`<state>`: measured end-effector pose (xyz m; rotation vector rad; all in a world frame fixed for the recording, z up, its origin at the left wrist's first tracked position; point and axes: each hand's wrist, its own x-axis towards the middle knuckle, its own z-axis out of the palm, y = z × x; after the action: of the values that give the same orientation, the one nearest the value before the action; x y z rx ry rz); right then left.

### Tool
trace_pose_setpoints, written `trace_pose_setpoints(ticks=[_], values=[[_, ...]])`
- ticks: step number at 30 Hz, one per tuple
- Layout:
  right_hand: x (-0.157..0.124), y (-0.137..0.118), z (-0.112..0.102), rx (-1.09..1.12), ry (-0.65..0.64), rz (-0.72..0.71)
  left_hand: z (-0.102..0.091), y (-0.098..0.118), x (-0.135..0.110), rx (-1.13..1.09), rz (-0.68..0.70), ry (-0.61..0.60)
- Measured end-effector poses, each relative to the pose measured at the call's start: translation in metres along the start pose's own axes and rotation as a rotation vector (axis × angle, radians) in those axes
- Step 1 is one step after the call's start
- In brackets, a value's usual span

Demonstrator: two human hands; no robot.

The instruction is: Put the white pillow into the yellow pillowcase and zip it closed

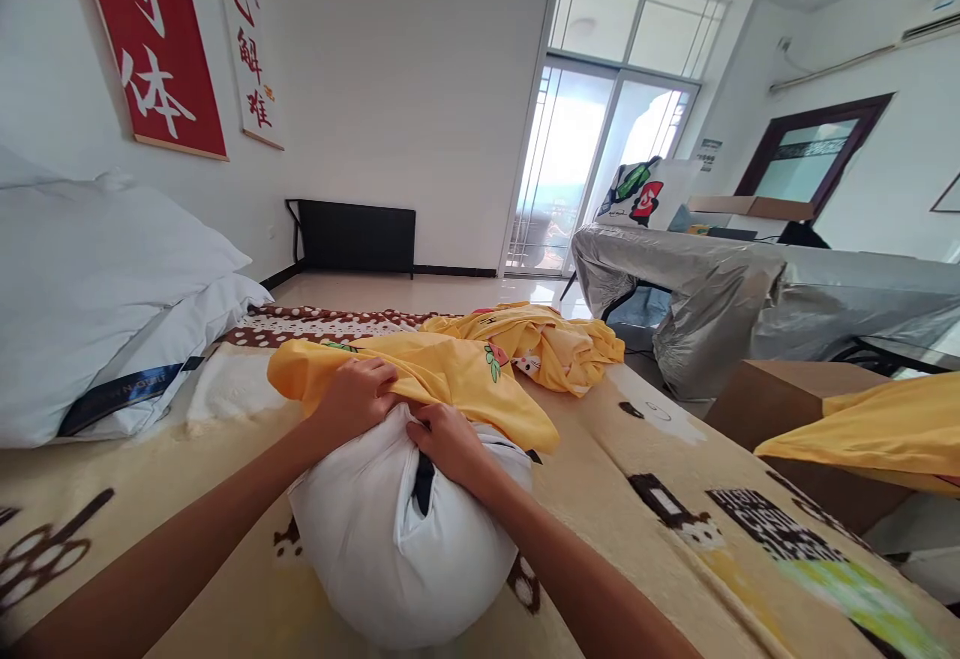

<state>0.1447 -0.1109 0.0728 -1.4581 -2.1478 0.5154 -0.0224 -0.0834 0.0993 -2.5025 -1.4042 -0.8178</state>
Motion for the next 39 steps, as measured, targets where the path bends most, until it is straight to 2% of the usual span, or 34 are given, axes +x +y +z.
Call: trace_pose_setpoints(ticks=[2, 4, 8, 12, 16, 19, 21, 25, 29, 32, 34, 37, 38, 39], values=[[0.006, 0.003, 0.001, -0.038, 0.038, 0.018, -0.003, 0.004, 0.001, -0.123, -0.113, -0.041], [0.011, 0.007, 0.001, -0.087, 0.084, 0.044, -0.006, 0.009, 0.001, -0.169, -0.154, -0.074], [0.013, 0.015, 0.000, -0.171, 0.191, 0.101, -0.010, 0.022, -0.003, -0.053, -0.159, -0.125], [0.009, 0.020, -0.001, -0.174, 0.239, 0.134, -0.006, 0.031, -0.006, 0.078, -0.157, -0.201], [0.005, 0.023, -0.001, -0.135, 0.246, 0.128, 0.001, 0.027, -0.001, -0.037, -0.215, -0.330], [0.004, 0.025, -0.002, -0.100, 0.263, 0.125, 0.005, 0.022, 0.004, -0.170, -0.171, -0.412], [0.005, 0.024, -0.001, -0.075, 0.272, 0.114, 0.007, 0.022, 0.006, -0.190, -0.133, -0.389], [0.004, 0.022, -0.002, -0.024, 0.289, 0.085, 0.014, 0.028, 0.005, -0.130, -0.145, -0.268], [-0.012, 0.030, -0.017, 0.052, 0.333, 0.130, 0.020, 0.029, 0.004, -0.079, -0.178, -0.173], [-0.040, 0.041, -0.043, 0.072, 0.505, 0.150, 0.022, 0.026, 0.005, -0.063, -0.206, -0.141], [-0.064, 0.039, -0.062, -0.066, 0.705, 0.119, 0.023, 0.025, 0.007, -0.067, -0.211, -0.132], [-0.103, 0.009, -0.074, -0.432, 1.004, -0.023, 0.025, 0.028, 0.011, -0.075, -0.204, -0.118], [-0.114, -0.007, -0.071, -0.538, 1.053, -0.090, 0.025, 0.030, 0.012, -0.077, -0.199, -0.114], [-0.123, -0.023, -0.064, -0.624, 1.038, -0.169, 0.026, 0.032, 0.014, -0.078, -0.195, -0.109]])
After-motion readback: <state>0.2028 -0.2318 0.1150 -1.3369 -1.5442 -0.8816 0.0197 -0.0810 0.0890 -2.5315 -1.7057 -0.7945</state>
